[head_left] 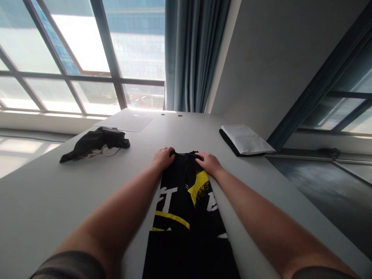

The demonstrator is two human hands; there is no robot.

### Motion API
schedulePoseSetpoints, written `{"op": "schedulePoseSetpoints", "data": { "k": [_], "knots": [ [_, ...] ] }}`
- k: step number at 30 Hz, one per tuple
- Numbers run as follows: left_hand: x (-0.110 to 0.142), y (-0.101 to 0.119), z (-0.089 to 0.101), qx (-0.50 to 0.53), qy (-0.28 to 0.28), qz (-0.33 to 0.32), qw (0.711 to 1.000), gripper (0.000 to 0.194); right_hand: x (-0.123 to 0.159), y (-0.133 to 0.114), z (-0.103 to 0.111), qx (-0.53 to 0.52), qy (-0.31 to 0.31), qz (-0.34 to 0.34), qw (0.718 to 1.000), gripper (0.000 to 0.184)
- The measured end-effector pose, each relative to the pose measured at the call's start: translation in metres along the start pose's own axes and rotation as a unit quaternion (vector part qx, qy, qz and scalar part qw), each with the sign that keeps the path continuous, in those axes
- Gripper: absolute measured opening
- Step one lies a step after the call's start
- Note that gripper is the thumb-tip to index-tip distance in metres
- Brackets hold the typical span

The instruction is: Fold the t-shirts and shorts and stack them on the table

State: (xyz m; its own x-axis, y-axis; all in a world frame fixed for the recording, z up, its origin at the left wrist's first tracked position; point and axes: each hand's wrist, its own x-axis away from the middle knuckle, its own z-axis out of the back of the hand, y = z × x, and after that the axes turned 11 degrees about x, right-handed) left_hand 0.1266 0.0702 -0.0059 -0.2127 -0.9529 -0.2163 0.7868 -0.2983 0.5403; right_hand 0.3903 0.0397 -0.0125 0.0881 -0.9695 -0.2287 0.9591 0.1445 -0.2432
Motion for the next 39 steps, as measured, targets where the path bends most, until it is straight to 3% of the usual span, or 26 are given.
{"op": "schedulePoseSetpoints", "data": {
  "k": [4,9,15,21,24,28,31,33,35,37,39],
  "knots": [
    [-0.006,-0.014,0.004,0.007,0.015,0.037,0.999,0.022,-0.012,0.002,-0.004,-0.025,0.017,-0.054,0.998,0.031],
    [-0.016,-0.020,0.007,0.019,0.028,0.074,0.997,0.016,-0.025,0.003,-0.007,-0.034,0.033,-0.077,0.996,0.031],
    [-0.015,-0.018,0.004,0.050,0.044,0.078,0.995,0.035,-0.025,-0.001,-0.004,-0.065,0.048,-0.069,0.994,0.032],
    [-0.014,-0.021,0.000,0.121,0.012,0.047,0.992,0.051,-0.016,0.001,0.000,-0.188,0.073,-0.036,0.979,0.036],
    [-0.016,-0.020,0.000,0.230,0.045,0.050,0.971,0.061,-0.014,-0.001,0.003,-0.210,0.086,-0.032,0.973,0.042],
    [-0.014,-0.011,0.008,0.380,0.067,0.042,0.922,0.064,-0.006,-0.010,0.019,-0.236,0.120,-0.010,0.964,0.047],
    [0.008,0.000,0.025,0.437,0.063,-0.016,0.897,0.056,0.012,-0.019,0.038,-0.237,0.149,0.010,0.960,0.041],
    [0.038,0.004,0.041,0.399,0.061,-0.085,0.911,0.050,0.032,-0.022,0.049,-0.220,0.190,0.039,0.956,0.027],
    [0.075,0.006,0.058,0.286,0.067,-0.163,0.942,0.042,0.058,-0.020,0.057,-0.196,0.228,0.088,0.950,0.014],
    [0.112,0.005,0.073,0.175,-0.010,-0.254,0.951,0.030,0.086,-0.014,0.062,-0.174,0.228,0.150,0.946,0.011],
    [0.138,0.005,0.083,0.103,-0.099,-0.303,0.942,0.028,0.110,-0.007,0.065,-0.146,0.173,0.228,0.947,0.023]
  ]
}}
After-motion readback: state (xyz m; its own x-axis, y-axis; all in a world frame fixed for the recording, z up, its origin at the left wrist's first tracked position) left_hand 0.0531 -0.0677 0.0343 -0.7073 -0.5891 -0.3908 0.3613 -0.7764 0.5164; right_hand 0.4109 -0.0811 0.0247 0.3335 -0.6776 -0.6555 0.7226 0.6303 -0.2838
